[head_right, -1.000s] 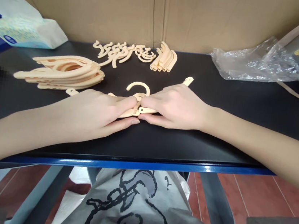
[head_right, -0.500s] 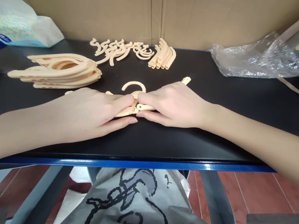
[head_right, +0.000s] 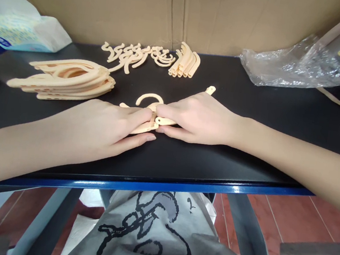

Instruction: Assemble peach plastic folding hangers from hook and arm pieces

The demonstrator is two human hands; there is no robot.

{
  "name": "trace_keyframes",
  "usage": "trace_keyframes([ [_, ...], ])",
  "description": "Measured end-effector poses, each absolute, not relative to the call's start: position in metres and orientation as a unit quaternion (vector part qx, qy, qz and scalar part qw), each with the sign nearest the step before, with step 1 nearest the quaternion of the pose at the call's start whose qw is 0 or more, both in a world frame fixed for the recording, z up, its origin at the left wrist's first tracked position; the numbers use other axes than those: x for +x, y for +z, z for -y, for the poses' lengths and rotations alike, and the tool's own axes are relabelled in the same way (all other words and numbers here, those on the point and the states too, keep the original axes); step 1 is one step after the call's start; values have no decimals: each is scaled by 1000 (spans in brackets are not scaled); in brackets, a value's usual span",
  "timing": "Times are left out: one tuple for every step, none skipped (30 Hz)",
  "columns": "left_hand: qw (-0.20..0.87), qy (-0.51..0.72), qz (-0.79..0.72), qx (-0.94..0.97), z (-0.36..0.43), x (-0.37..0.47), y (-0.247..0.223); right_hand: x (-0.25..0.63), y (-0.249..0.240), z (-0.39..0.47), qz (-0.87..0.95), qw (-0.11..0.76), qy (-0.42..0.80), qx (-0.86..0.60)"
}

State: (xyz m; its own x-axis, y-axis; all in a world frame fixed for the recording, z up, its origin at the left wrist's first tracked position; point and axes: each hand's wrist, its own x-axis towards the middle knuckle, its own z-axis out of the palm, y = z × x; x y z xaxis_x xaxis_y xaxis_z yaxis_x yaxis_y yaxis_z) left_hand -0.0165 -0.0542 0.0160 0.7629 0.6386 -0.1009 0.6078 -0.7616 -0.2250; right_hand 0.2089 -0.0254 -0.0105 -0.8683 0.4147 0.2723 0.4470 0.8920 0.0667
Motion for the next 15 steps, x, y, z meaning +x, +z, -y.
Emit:
trace_keyframes([
  [90, 86, 333, -935, 54, -16, 16, 209, -10, 26, 964, 124, -59, -227],
  [92, 85, 331, -935, 55, -17, 16, 209, -10, 26, 964, 121, -55, -229],
  [95, 82, 329, -936, 55, -17, 15, 208, -10, 26, 964, 119, -51, -231],
  [99, 78, 327, -937, 55, -17, 15, 208, -9, 26, 964, 117, -49, -232],
  [101, 75, 325, -937, 55, -17, 15, 208, -9, 26, 964, 117, -48, -232],
  [102, 73, 324, -938, 55, -17, 15, 208, -9, 26, 964, 117, -48, -232],
  [101, 73, 324, -938, 55, -17, 15, 208, -9, 26, 965, 118, -48, -231],
  [100, 74, 324, -938, 55, -17, 15, 208, -9, 26, 965, 120, -48, -230],
  [99, 73, 324, -938, 55, -17, 15, 208, -9, 26, 965, 122, -47, -229],
  [98, 73, 324, -938, 55, -17, 15, 208, -10, 26, 965, 124, -46, -228],
  [97, 72, 323, -939, 55, -17, 15, 208, -10, 26, 965, 126, -44, -227],
  [96, 70, 322, -939, 55, -17, 15, 208, -10, 26, 964, 127, -43, -228],
  [95, 67, 321, -940, 55, -17, 15, 208, -10, 26, 964, 128, -42, -229],
  [94, 65, 319, -941, 55, -17, 15, 208, -10, 26, 964, 128, -41, -228],
  [93, 64, 319, -941, 55, -17, 14, 208, -10, 26, 964, 128, -41, -228],
])
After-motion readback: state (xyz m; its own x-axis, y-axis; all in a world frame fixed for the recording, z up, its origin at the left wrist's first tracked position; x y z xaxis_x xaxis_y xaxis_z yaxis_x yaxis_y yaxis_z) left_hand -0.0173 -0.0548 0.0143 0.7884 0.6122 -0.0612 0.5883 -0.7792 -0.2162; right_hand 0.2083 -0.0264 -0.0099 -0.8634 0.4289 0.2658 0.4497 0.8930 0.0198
